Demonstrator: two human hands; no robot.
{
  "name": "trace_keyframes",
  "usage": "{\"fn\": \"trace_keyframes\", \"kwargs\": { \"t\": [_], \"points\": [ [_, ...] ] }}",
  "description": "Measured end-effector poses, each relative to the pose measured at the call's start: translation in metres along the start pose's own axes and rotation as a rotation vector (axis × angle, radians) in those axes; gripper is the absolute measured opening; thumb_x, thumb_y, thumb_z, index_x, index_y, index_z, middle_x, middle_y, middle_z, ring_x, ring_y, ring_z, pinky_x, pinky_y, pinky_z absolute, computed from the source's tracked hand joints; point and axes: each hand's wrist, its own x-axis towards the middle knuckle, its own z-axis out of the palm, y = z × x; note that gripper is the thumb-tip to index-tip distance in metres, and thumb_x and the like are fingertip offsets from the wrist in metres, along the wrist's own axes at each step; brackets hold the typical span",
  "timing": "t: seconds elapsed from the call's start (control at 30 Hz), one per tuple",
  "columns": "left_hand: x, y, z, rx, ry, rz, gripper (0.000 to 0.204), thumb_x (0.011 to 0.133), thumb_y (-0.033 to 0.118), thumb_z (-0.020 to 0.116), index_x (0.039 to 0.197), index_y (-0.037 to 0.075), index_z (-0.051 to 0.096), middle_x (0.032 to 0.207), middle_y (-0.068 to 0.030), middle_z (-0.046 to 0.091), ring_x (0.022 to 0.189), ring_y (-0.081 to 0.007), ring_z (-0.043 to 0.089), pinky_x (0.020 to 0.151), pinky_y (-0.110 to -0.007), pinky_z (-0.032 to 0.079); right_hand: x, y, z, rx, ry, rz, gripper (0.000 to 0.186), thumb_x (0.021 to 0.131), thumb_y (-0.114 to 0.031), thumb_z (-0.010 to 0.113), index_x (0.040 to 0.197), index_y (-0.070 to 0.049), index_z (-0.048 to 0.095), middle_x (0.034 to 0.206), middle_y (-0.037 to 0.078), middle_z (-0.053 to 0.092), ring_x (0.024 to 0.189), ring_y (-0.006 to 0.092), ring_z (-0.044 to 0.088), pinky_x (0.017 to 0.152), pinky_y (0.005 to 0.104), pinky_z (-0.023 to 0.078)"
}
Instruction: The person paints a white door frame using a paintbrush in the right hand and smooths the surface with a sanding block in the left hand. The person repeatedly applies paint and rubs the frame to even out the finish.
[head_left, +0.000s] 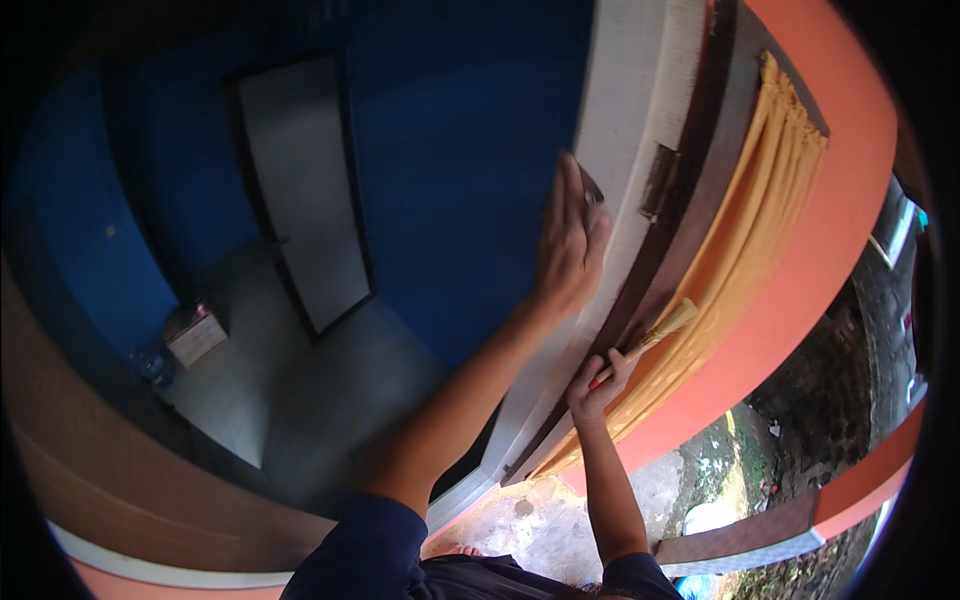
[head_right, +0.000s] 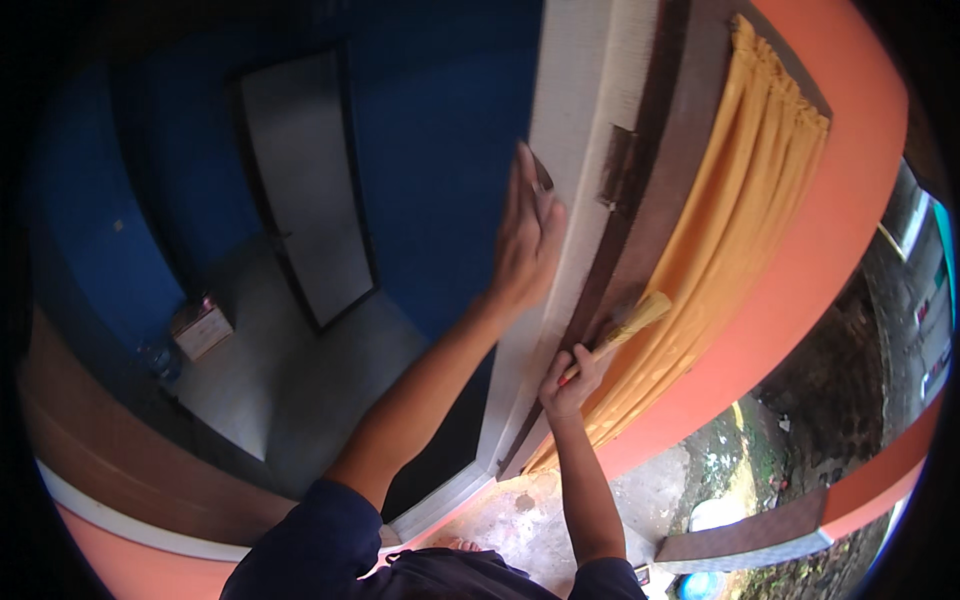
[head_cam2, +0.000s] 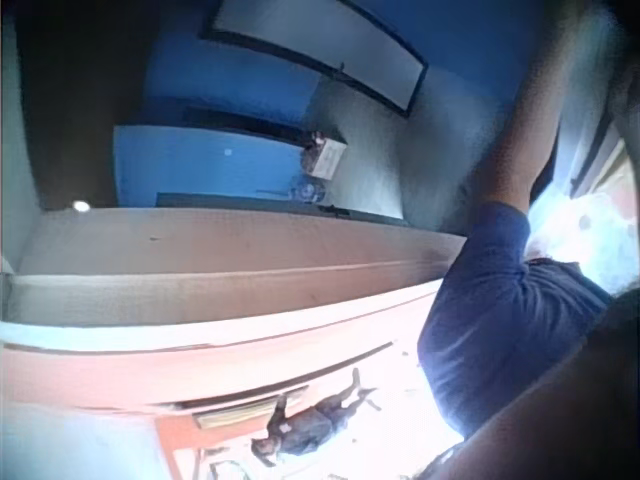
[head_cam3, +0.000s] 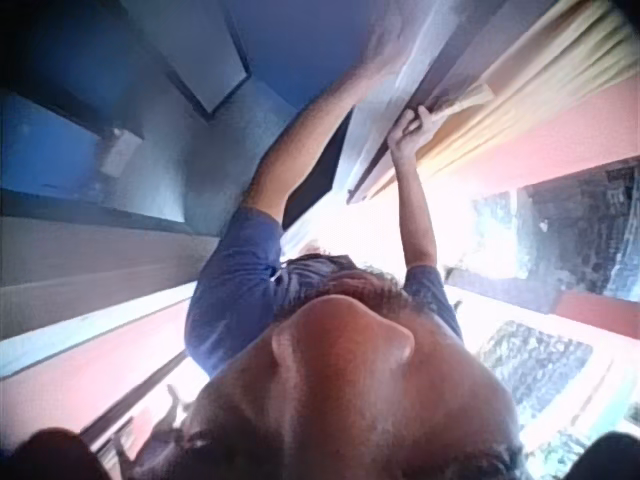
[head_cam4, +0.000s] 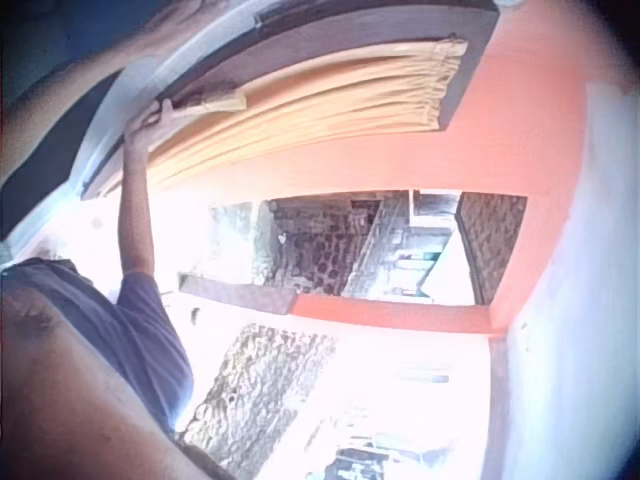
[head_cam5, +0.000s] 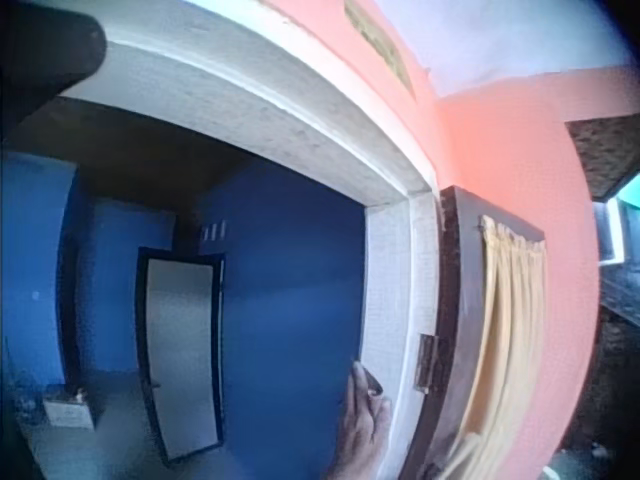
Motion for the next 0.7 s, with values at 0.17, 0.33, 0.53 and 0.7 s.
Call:
{"fn": "trace_keyframes", "kwargs": {
  "t": [0.17, 0.33, 0.53, 0.7],
  "points": [
    [-0.143, -0.008, -0.023, 0.064, -0.133, -0.257, 0.072, 0.112, 0.043, 0.034, 0.163, -0.004, 0.015, 0.171, -0.0259, 0.003, 0.158, -0.0387, 0.013, 0.127, -0.039, 0.021, -0.016, 0.007, 0.009, -0.019, 0.005, 0.060, 0.035, 0.104, -0.012, 0.061, 0.135, -0.001, 0.048, 0.133, 0.029, 0.054, 0.124, 0.0452, 0.054, 0.108, 0.0526, 0.041],
    [-0.150, 0.016, -0.032, 0.143, -0.317, -0.260, 0.060, 0.109, 0.024, 0.037, 0.158, -0.009, 0.025, 0.168, -0.0304, 0.010, 0.159, -0.0386, 0.005, 0.131, -0.047, 0.013, 0.010, 0.002, 0.003, 0.015, 0.053, 0.014, 0.032, 0.105, -0.011, 0.062, 0.134, -0.002, 0.052, 0.134, 0.032, 0.054, 0.119, 0.0483, 0.059, 0.100, 0.0533, 0.049],
    [-0.141, 0.017, -0.045, 0.360, -0.447, -0.121, 0.059, 0.110, 0.025, 0.037, 0.154, -0.012, 0.027, 0.166, -0.0312, 0.016, 0.159, -0.0397, 0.006, 0.130, -0.051, 0.016, 0.012, 0.004, 0.007, 0.007, 0.018, -0.017, 0.026, 0.101, -0.008, 0.066, 0.125, -0.003, 0.060, 0.128, 0.029, 0.060, 0.113, 0.0456, 0.064, 0.092, 0.0503, 0.054],
    [-0.149, 0.002, -0.027, 0.556, -0.533, 0.113, 0.060, 0.110, 0.026, 0.038, 0.154, -0.013, 0.026, 0.166, -0.0321, 0.015, 0.159, -0.0403, 0.004, 0.130, -0.052, 0.016, 0.007, 0.013, 0.011, -0.037, -0.018, -0.034, 0.037, 0.101, -0.014, 0.067, 0.134, -0.003, 0.054, 0.110, 0.012, 0.062, 0.091, 0.0278, 0.064, 0.074, 0.0397, 0.054]
  ]
}}
